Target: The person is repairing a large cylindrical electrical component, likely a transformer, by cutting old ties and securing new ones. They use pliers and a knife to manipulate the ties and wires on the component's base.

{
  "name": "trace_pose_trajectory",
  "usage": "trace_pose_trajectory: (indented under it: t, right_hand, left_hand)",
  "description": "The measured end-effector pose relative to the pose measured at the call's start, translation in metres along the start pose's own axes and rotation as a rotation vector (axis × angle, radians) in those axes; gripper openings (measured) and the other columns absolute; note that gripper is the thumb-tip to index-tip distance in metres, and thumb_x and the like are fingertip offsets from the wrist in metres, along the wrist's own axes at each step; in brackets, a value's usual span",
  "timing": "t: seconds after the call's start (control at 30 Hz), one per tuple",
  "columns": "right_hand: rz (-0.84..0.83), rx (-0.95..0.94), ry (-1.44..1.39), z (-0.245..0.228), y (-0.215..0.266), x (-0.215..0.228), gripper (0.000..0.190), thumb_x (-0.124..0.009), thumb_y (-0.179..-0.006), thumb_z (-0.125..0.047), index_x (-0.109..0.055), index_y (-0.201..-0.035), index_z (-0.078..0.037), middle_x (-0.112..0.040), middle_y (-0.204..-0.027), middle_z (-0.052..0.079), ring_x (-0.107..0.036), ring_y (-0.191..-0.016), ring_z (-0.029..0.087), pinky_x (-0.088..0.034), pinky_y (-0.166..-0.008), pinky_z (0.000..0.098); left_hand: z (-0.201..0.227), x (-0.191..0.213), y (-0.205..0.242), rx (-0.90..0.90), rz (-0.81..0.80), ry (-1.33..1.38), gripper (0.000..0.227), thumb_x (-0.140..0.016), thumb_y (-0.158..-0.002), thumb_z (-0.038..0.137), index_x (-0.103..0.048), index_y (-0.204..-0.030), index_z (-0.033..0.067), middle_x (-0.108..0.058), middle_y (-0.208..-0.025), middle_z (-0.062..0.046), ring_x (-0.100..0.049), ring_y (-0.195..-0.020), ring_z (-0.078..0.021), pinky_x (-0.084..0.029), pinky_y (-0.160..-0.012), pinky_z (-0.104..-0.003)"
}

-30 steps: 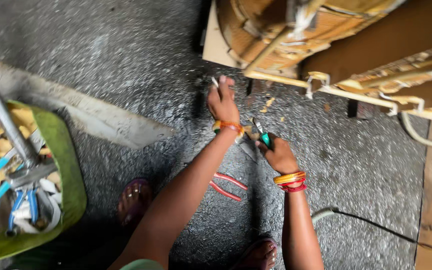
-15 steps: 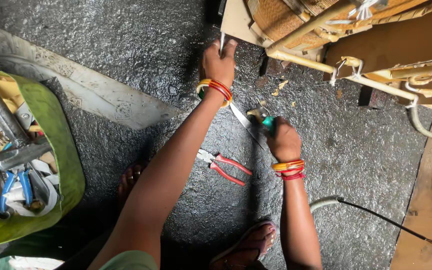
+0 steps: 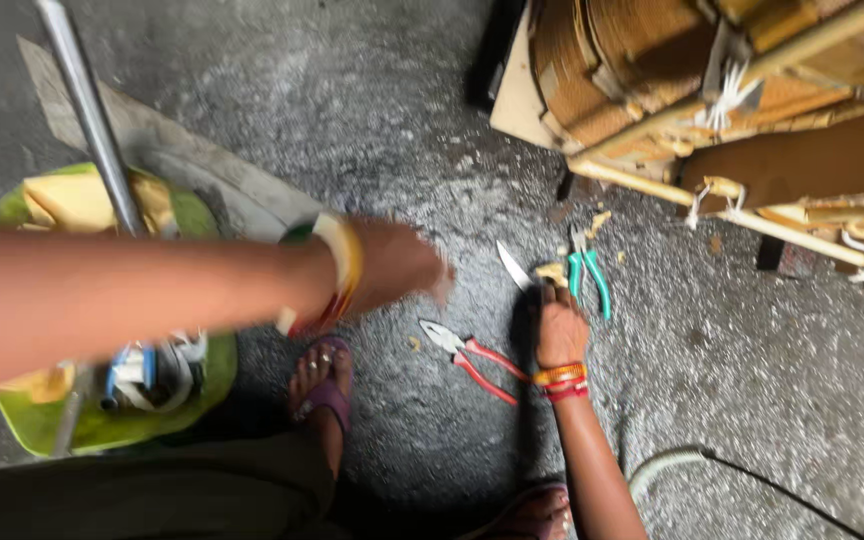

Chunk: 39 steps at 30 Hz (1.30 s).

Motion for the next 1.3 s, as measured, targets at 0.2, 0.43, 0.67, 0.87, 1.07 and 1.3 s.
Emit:
trace_pose_trajectory:
  t: [0.2,0.43,0.67,0.87,1.07,1.3]
  right_hand:
    - [0.016,-0.019,0.13,0.01,0.006,-0.016,0.051,-0.063,-0.077,0.0,-0.06,-0.129,-0.002,-0.064,-0.131,0.023,-0.067,-0.106,0.04,-0.059,-0.083,0.0444]
    - [-0.136,-0.158,0.081,0.021,0.004,-0.024,0.039,-0.064,-0.075,-0.001,-0.067,-0.113,-0.008,-0.066,-0.125,0.024,-0.068,-0.097,0.043,-0.058,-0.076,0.0486]
    - [-0.068,-0.224,-0.11,-0.042,-0.017,0.021,0.025,-0.064,-0.087,-0.002,-0.069,-0.109,-0.013,-0.073,-0.105,0.015,-0.071,-0.089,0.04,-0.056,-0.07,0.0473]
    - [-0.007,-0.163,-0.58,-0.095,-0.053,0.065,0.04,-0.059,-0.077,0.01,-0.063,-0.115,0.0,-0.071,-0.104,0.015,-0.071,-0.092,0.026,-0.055,-0.079,0.0363]
    - [0.009,-0.439,-1.164,-0.156,-0.096,0.078,0.02,-0.067,-0.096,0.006,-0.062,-0.115,0.003,-0.066,-0.096,0.006,-0.059,-0.089,0.01,-0.051,-0.079,0.0263]
    - [0.123,-0.32,-1.343,-0.207,-0.143,0.066,0.027,-0.066,-0.099,0.007,-0.062,-0.125,0.005,-0.07,-0.113,0.006,-0.064,-0.103,0.011,-0.054,-0.092,0.0264]
  left_hand:
    - [0.104,0.031,0.084,-0.306,0.059,0.358,0.027,-0.053,-0.093,0.036,-0.071,-0.111,0.0267,-0.074,-0.097,-0.01,-0.073,-0.092,-0.0319,-0.055,-0.079,-0.047]
    - [0.049,0.056,0.107,-0.643,0.325,0.468,0.024,-0.058,-0.093,0.031,-0.068,-0.111,0.0177,-0.07,-0.098,-0.012,-0.07,-0.093,-0.0319,-0.055,-0.08,-0.045]
    - [-0.022,0.054,0.1,-0.731,0.5,0.526,0.024,-0.063,-0.093,0.026,-0.066,-0.11,0.0087,-0.066,-0.099,-0.014,-0.067,-0.094,-0.0319,-0.054,-0.082,-0.043]
    - [-0.073,0.043,0.06,-0.477,0.744,0.663,0.026,-0.067,-0.093,0.021,-0.064,-0.11,0.0009,-0.062,-0.099,-0.015,-0.065,-0.095,-0.0319,-0.053,-0.083,-0.042]
    - [-0.161,-0.004,-0.024,0.442,0.607,1.064,0.034,-0.068,-0.09,0.026,-0.07,-0.12,0.0096,-0.079,-0.084,-0.012,-0.077,-0.079,-0.0253,-0.058,-0.074,-0.037]
    - [-0.185,-0.011,-0.067,0.171,0.77,1.39,0.026,-0.059,-0.1,0.018,-0.073,-0.118,0.0051,-0.082,-0.094,-0.005,-0.077,-0.082,-0.0106,-0.06,-0.069,-0.026]
Point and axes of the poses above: each hand's wrist, its own y-axis away from the middle knuckle, its own x-axis out of the back of the hand, z = x × y, the point moved 4 cm from there along -y, towards the middle knuckle
